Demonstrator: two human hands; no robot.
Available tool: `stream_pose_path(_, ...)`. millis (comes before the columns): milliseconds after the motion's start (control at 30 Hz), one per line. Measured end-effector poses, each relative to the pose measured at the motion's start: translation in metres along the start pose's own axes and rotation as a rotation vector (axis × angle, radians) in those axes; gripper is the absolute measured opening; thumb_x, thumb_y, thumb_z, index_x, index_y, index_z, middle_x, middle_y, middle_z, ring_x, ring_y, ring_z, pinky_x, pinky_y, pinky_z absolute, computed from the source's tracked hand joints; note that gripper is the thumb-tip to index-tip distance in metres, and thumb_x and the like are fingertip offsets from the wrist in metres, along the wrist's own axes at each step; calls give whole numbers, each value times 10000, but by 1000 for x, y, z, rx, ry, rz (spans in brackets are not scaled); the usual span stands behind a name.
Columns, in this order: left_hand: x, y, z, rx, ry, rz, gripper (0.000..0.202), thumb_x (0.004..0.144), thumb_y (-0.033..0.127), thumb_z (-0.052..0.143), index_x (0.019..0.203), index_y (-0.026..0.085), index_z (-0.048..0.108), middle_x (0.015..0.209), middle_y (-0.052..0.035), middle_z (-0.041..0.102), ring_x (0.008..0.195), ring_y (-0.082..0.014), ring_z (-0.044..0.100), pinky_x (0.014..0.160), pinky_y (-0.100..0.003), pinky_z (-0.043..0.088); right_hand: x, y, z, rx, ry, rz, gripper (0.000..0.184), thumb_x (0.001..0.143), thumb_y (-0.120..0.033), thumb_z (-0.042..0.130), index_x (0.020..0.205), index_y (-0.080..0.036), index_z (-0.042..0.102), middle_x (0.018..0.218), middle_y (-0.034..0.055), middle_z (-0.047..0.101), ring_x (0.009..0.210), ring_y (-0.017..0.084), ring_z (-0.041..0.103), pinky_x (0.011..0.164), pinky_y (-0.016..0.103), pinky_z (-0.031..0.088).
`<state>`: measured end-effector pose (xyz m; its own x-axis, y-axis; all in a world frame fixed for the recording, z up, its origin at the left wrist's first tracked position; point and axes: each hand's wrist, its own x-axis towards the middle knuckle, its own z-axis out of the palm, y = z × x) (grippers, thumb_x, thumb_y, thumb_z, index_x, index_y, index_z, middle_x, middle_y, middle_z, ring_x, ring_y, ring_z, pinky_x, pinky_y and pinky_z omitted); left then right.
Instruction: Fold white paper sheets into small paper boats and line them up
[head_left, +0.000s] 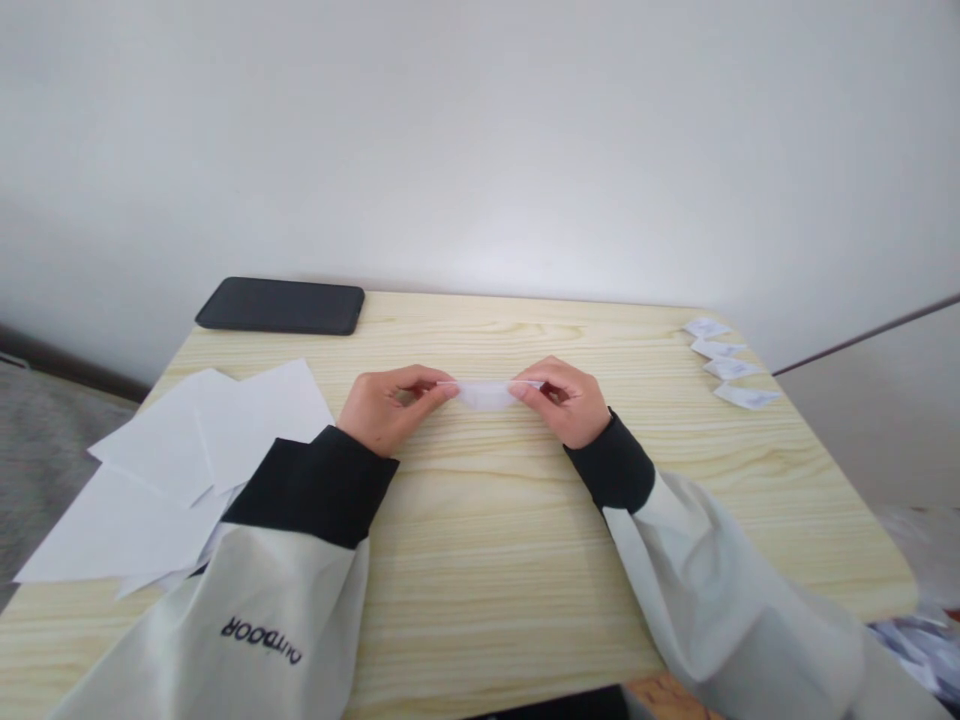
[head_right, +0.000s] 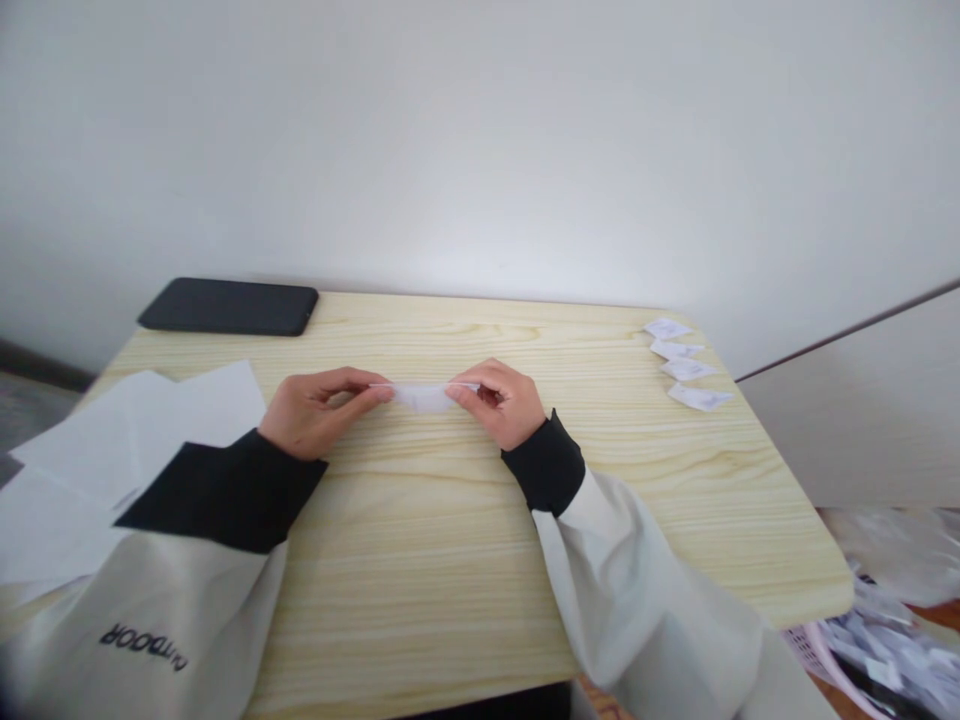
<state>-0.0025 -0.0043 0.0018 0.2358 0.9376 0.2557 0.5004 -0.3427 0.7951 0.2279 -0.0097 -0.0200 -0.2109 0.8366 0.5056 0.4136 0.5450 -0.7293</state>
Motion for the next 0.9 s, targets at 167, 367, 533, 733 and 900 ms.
stream_pose_path(167, 0, -3, 1, 104, -28, 270, 160, 825, 291, 595, 856, 177, 703, 834, -24, 710, 759, -136, 630, 720, -242, 496, 1, -5, 2, -108, 29, -154, 84, 819, -233, 641, 770, -190, 693, 732, 33, 632, 621, 105, 566, 530, 221, 469)
stream_pose_path(367, 2, -17, 2, 279, -61, 520, 166, 826, 207, 570, 857, 213, 733, 821, -46, 651, 735, -144, 568, 647, -257, 476, 1, 3, 3, -221, -84, -329, 73, 824, -192, 628, 805, -181, 698, 804, 58, 663, 730, 129, 608, 660, 256, 508)
stream_pose_path(533, 3, -25, 4, 424, -21, 578, 176, 853, 255, 572, 896, 220, 740, 782, -48, 626, 676, -139, 511, 616, -265, 448, 3, 11, 2, -371, -109, -398, 88, 829, -249, 640, 795, -209, 711, 775, 33, 690, 736, 150, 583, 721, 317, 470)
stream_pose_path(733, 1, -27, 3, 516, -85, 558, 260, 910, 286, 485, 992, 217, 722, 819, -64, 630, 710, -158, 519, 650, -290, 460, 1, 12, 0, -395, -124, -351, 174, 876, -243, 567, 853, -179, 726, 743, 60, 618, 716, 158, 525, 671, 306, 466)
stream_pose_path(900, 2, -26, 1, 486, -162, 492, 297, 924, 250, 431, 1037, 189, 698, 873, -75, 657, 778, -177, 550, 732, -317, 480, 1, 10, -1, -350, -155, -238, 247, 930, -241, 453, 905, -179, 691, 861, 83, 607, 821, 167, 566, 748, 306, 500)
